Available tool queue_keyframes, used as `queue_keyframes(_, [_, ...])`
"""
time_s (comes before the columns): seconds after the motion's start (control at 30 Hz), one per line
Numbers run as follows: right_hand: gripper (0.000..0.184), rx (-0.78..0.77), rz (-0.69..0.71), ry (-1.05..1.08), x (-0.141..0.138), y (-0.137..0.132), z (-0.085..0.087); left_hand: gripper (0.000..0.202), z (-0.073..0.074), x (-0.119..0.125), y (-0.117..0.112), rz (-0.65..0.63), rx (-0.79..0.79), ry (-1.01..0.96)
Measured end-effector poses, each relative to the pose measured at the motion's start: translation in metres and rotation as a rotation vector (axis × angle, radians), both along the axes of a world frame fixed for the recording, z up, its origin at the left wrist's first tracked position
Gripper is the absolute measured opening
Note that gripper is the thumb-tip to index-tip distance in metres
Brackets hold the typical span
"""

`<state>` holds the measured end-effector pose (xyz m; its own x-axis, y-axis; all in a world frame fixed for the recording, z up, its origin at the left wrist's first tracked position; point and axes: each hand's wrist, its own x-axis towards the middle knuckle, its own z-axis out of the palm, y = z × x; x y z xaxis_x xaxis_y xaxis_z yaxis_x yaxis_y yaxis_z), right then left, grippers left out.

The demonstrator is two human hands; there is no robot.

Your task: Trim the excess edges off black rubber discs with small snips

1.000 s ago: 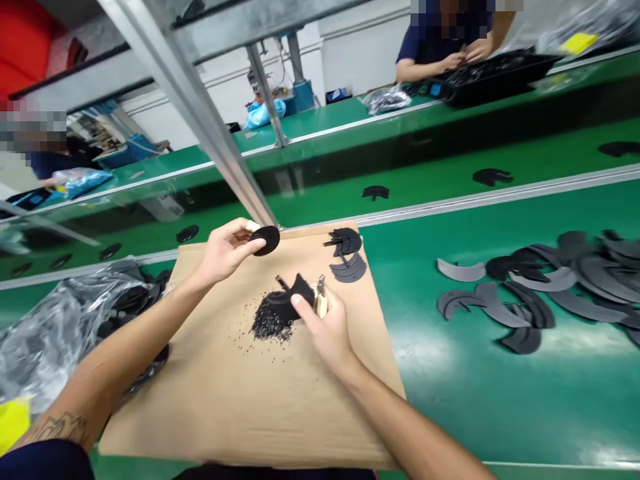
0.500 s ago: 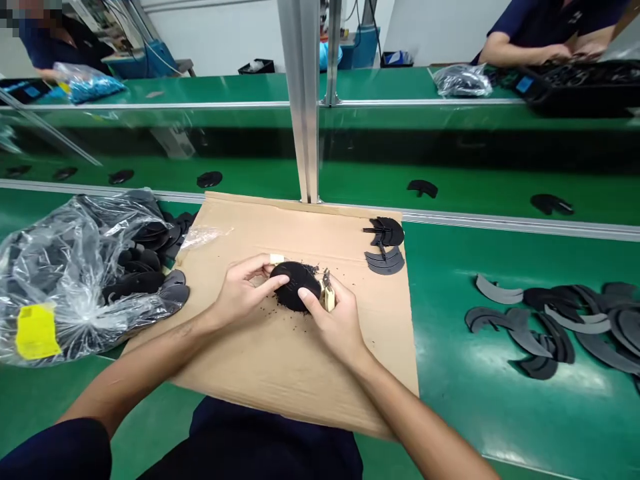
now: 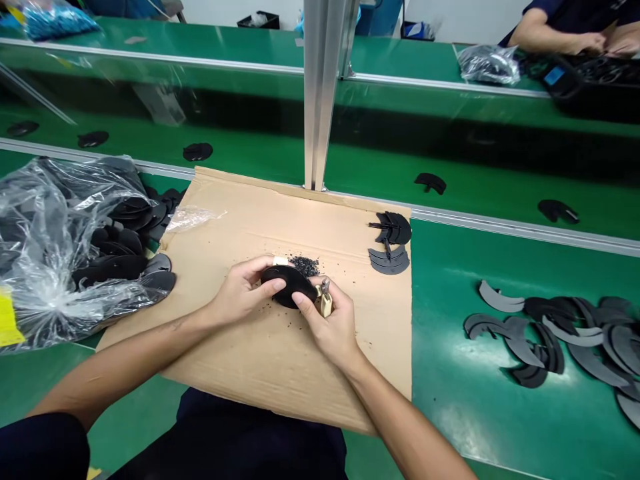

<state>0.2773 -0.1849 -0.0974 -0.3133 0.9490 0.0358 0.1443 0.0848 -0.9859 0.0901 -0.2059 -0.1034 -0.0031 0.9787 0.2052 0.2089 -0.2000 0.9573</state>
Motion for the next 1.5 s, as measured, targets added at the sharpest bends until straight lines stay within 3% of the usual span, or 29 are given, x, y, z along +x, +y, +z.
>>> queue_keyframes(0.1, [0.026, 0.093, 0.024, -0.055, 0.003, 0.0, 0.0, 0.033, 0.002, -0.003, 0.0, -0.057, 0.017, 0.017])
queue_keyframes(0.2, [0.017, 0.312, 0.053, -0.088, 0.007, 0.005, 0.002, 0.022, 0.007, -0.007, -0.002, -0.043, 0.215, 0.199])
queue_keyframes(0.33, [0.022, 0.585, 0.161, -0.081, 0.011, 0.012, 0.001, 0.016, 0.011, -0.01, -0.003, -0.095, 0.512, 0.385])
queue_keyframes(0.43, [0.026, 0.689, 0.232, -0.05, 0.013, 0.013, -0.001, 0.018, 0.012, -0.009, -0.004, -0.147, 0.549, 0.364])
queue_keyframes(0.57, [0.027, 0.694, 0.25, -0.029, 0.013, 0.009, -0.002, 0.021, 0.014, -0.006, -0.006, -0.198, 0.519, 0.273])
queue_keyframes(0.77, [0.027, 0.631, 0.293, 0.003, 0.013, 0.007, 0.0, 0.019, 0.016, -0.003, -0.008, -0.129, 0.559, 0.178])
queue_keyframes(0.93, [0.024, 0.637, 0.3, -0.038, 0.014, 0.008, 0.001, 0.02, 0.015, -0.002, -0.008, -0.196, 0.527, 0.178])
queue_keyframes(1.1, [0.026, 0.623, 0.323, -0.006, 0.014, 0.008, 0.002, 0.026, 0.014, -0.001, -0.01, -0.115, 0.565, 0.177])
queue_keyframes(1.3, [0.023, 0.646, 0.338, -0.034, 0.016, 0.009, 0.002, 0.022, 0.015, -0.002, -0.007, -0.225, 0.542, 0.177])
queue_keyframes(1.5, [0.027, 0.628, 0.369, -0.002, 0.016, 0.01, 0.001, 0.025, 0.013, 0.001, -0.01, -0.125, 0.583, 0.16])
